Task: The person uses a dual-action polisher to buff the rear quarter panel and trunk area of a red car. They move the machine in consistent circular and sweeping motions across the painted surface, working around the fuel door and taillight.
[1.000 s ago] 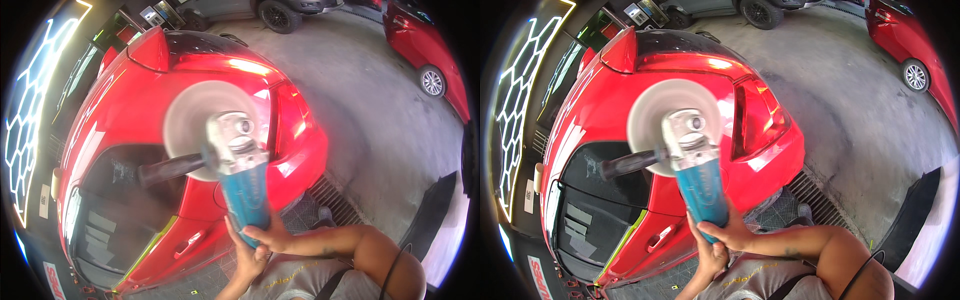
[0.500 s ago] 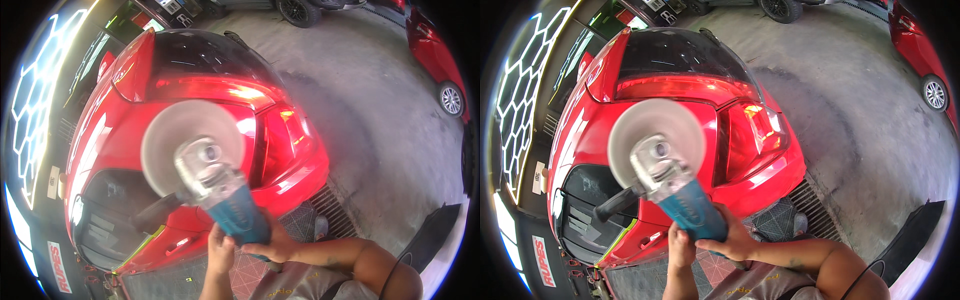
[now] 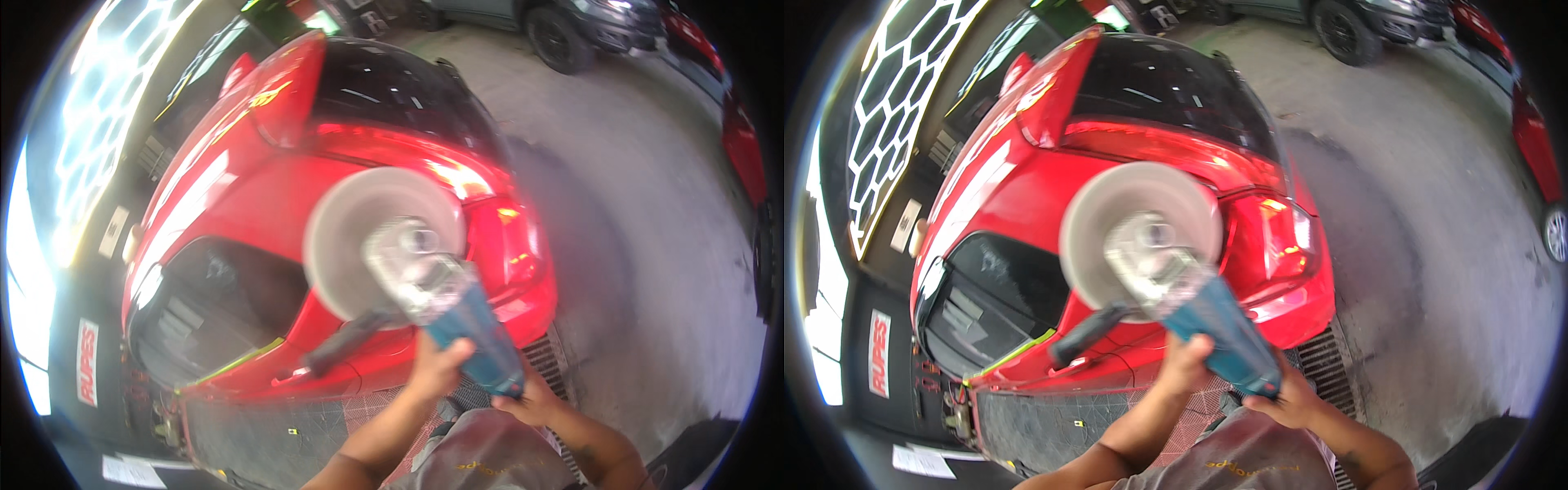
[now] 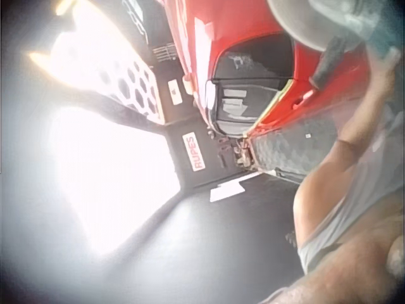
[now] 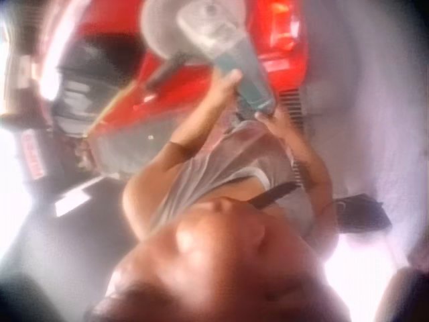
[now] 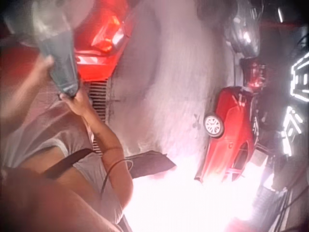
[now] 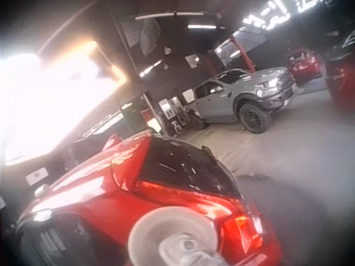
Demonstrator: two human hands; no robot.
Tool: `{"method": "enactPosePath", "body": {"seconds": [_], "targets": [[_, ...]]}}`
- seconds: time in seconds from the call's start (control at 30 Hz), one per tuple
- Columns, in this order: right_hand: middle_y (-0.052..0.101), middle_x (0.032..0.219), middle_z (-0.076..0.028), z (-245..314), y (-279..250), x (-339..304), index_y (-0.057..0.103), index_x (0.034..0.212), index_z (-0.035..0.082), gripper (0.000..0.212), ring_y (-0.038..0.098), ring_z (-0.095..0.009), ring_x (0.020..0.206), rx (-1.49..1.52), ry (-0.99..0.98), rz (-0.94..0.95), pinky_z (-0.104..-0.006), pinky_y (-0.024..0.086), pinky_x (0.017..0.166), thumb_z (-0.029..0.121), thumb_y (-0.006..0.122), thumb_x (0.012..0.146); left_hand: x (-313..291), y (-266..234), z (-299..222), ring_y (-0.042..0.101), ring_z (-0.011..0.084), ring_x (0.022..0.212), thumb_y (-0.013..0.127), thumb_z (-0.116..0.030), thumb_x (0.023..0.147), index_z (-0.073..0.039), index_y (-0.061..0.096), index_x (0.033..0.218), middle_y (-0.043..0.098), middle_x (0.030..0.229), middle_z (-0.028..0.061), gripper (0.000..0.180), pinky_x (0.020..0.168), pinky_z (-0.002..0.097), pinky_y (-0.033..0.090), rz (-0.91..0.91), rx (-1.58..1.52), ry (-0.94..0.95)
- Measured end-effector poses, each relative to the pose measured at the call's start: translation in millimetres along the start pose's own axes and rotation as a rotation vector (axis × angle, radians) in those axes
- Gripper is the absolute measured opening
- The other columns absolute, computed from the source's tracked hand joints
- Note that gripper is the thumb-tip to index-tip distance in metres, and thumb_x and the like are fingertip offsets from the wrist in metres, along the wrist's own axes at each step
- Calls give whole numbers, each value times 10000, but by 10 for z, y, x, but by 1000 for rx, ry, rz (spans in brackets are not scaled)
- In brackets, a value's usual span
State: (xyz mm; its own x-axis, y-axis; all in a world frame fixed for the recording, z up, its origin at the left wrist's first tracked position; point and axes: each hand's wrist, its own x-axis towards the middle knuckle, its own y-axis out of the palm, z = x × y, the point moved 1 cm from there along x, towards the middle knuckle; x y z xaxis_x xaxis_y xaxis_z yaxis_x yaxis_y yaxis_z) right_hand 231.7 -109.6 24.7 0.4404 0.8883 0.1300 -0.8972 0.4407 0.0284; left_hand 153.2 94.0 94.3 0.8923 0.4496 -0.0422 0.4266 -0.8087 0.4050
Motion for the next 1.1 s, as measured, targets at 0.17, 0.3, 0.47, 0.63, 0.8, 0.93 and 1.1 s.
{"method": "enactPosePath", "body": {"seconds": [0.17, 0.3, 0.47, 0.63, 0.8, 0.93, 1.1], "targets": [[635, 1375, -191, -362, -136, -403, 315, 1628, -33, 1053, 655, -296, 1239, 96, 208, -50, -445, 492, 1116, 511, 871, 917, 83, 265, 150, 708, 225, 1084, 924, -384, 875, 37, 599, 1363, 712, 1221, 122, 721, 958, 423, 588, 43, -83, -74], [691, 1252, -156, 402, -74, 13, 359, 1614, -37, 1019, 717, -246, 1056, 65, 286, -51, -408, 557, 993, 497, 877, 917, 143, 212, -306, 718, 218, 1063, 889, -405, 910, 36, 594, 1326, 710, 1181, 131, 673, 894, 397, 617, 16, -110, 14], [726, 1077, -104, 1456, -63, 577, 328, 1649, -21, 1013, 719, -170, 819, -188, 187, -113, -343, 594, 777, 419, 883, 925, 281, 301, -1211, 726, 221, 1051, 809, -407, 994, -13, 559, 1355, 694, 1202, 121, 591, 875, 405, 629, 68, -283, 177], [693, 932, -86, 2348, -119, 810, 333, 1645, -6, 1014, 665, -142, 678, -218, 304, -81, -314, 570, 620, 437, 878, 914, 348, 506, -1662, 713, 192, 1028, 700, -551, 1052, -49, 589, 1303, 696, 1151, 81, 572, 891, 407, 622, 54, -348, 202], [670, 854, -88, 2462, -174, 782, 386, 1592, 5, 961, 635, -135, 613, -193, 247, -95, -301, 537, 554, 480, 864, 908, 423, 574, -1675, 619, 150, 1083, 752, -362, 1061, -56, 557, 1322, 629, 1190, 46, 447, 969, 373, 536, 119, -493, 197], [691, 947, -84, 2195, 94, 956, 305, 1656, 6, 1063, 649, -114, 656, -193, 217, -36, -291, 540, 575, 452, 898, 894, 281, 250, -1724, 715, 194, 1005, 749, -484, 1034, -40, 588, 1298, 692, 1139, 83, 540, 896, 391, 620, 36, -367, 295], [633, 1387, -211, 2114, 799, 1303, 193, 1705, -1, 1119, 675, -282, 1217, -199, 167, 149, -422, 550, 1028, 405, 888, 927, 14, -534, -1909, 726, 294, 1143, 680, -606, 1032, -38, 570, 1389, 704, 1266, 147, 680, 971, 487, 620, 78, -233, 415]]}}
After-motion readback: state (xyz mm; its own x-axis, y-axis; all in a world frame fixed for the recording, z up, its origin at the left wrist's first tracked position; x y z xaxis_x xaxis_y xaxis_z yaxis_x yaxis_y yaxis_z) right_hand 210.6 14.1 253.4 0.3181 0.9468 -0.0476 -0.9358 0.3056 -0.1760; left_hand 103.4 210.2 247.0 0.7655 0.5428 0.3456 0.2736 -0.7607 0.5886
